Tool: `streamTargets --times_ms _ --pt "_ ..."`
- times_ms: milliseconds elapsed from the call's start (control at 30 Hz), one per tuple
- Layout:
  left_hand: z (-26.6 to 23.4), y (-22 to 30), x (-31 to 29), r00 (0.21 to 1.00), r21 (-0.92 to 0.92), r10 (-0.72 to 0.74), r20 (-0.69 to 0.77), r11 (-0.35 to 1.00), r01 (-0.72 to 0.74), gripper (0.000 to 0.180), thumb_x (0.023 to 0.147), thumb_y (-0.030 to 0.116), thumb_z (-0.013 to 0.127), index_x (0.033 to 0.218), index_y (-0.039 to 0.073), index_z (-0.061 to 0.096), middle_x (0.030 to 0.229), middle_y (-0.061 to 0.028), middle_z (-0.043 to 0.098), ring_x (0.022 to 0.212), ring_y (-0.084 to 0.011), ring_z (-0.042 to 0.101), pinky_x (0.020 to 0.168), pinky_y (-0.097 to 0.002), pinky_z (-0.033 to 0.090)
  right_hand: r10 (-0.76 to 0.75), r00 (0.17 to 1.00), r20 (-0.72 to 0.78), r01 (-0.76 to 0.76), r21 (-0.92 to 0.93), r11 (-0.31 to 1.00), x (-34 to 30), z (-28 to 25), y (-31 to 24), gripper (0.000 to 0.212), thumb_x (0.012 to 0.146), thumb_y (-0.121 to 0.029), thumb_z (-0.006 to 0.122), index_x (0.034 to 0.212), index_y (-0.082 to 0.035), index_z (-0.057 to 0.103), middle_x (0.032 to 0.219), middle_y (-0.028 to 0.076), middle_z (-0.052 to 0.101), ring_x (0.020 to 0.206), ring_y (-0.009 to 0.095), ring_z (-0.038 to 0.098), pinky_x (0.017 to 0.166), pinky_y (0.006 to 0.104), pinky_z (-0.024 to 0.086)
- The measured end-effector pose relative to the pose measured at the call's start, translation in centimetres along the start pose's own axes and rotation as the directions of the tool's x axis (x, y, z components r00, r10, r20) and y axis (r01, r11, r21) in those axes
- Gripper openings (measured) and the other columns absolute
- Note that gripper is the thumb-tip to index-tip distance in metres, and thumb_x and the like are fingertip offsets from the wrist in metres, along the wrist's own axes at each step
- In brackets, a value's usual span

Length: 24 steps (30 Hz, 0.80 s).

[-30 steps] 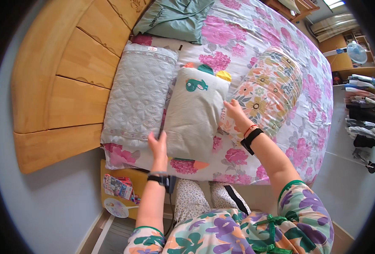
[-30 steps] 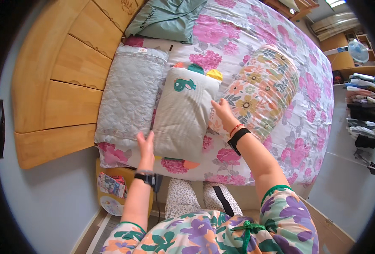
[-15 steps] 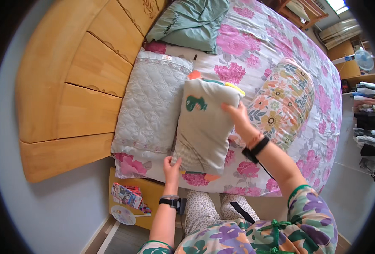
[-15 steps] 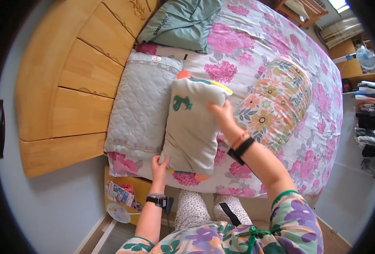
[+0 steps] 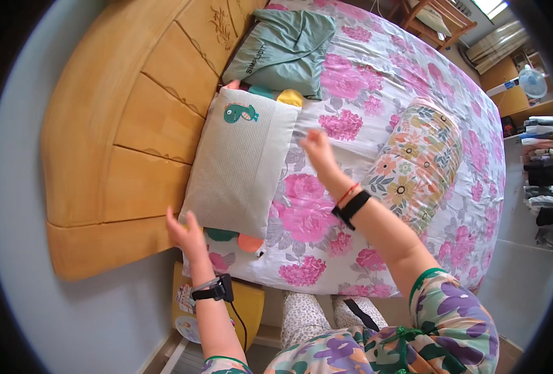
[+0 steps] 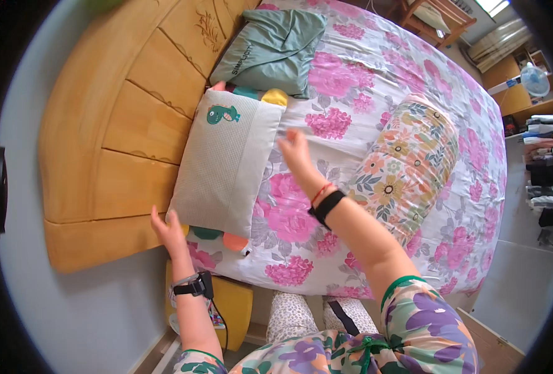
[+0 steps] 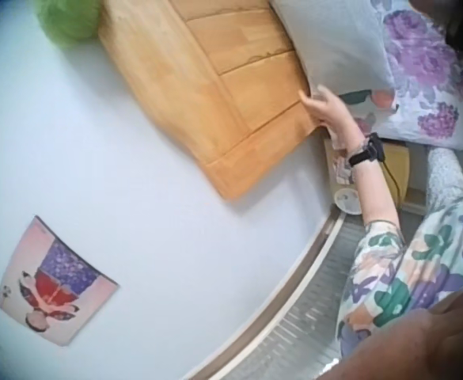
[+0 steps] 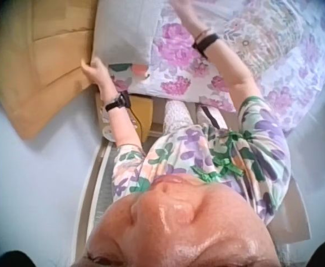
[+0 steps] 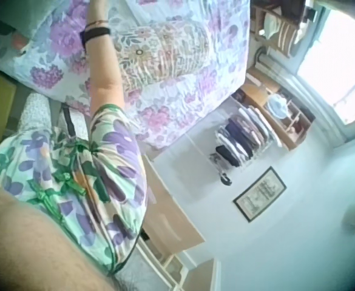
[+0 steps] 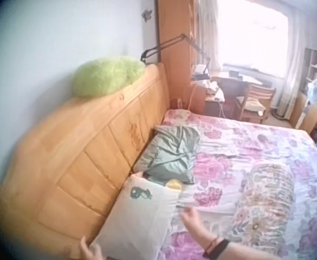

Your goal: Tidying a bedroom by folding a quilt, arranging pillows, and organizing a desk area.

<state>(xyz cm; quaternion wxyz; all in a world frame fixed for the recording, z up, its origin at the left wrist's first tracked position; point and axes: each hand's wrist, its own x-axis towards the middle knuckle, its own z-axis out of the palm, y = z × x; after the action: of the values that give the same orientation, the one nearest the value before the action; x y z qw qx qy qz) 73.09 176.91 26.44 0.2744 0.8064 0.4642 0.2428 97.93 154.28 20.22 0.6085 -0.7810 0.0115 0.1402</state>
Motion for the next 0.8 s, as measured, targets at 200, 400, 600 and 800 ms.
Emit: streamTargets --times_ms 200,400,600,800 --pt "7.8 8.3 1.0 0.75 0.229 0.511 0.42 0.74 -0.632 0.075 0.079 0.042 0.057 0.137 0.012 0.02 0.141 -0.0187 0.016 0.13 -0.035 0.016 0.102 -0.0535 0.012 0.13 0.971 0.203 -0.052 -0.349 0.936 -5.6 -2.6 7.5 0.047 0.079 -0.026 0.06 0.115 0.001 0.046 0.114 0.022 0.047 0.104 0.033 0.048 0.087 0.0379 0.04" --pt "11.5 5.4 3.1 0.65 0.377 0.413 0.638 0.569 -0.731 0.087 0.075 0.059 0.05 0.14 0.017 0.01 0.145 -0.0156 0.001 0.133 -0.0335 0.003 0.103 -0.0556 0.001 0.216 0.922 0.322 0.179 -0.848 0.5 -2.1 -12.6 6.6 0.051 0.078 -0.031 0.059 0.119 -0.004 0.045 0.122 0.019 0.042 0.111 0.035 0.044 0.094 0.0438 0.034" --pt "11.7 6.7 2.8 0.62 0.387 0.29 0.729 0.572 -0.723 0.089 0.076 0.058 0.05 0.141 0.015 0.006 0.145 -0.017 -0.003 0.133 -0.0344 -0.002 0.103 -0.0544 -0.003 -0.169 0.984 -0.061 -0.018 -0.969 0.246 -4.2 -23.8 5.7 0.056 0.08 -0.033 0.055 0.128 -0.011 0.037 0.136 0.015 0.029 0.129 0.03 0.021 0.105 0.0467 0.014" --pt "12.4 8.4 2.7 0.628 0.426 0.239 0.74 0.555 -0.714 0.088 0.076 0.054 0.053 0.14 0.014 0.009 0.145 -0.0185 0.001 0.133 -0.0347 0.0 0.103 -0.0545 0.0 -0.207 0.914 -0.348 -0.281 -0.914 0.293 -8.8 -31.1 10.5 0.062 0.083 -0.041 0.05 0.134 -0.012 0.028 0.14 0.014 0.021 0.131 0.03 0.013 0.106 0.0457 0.009"
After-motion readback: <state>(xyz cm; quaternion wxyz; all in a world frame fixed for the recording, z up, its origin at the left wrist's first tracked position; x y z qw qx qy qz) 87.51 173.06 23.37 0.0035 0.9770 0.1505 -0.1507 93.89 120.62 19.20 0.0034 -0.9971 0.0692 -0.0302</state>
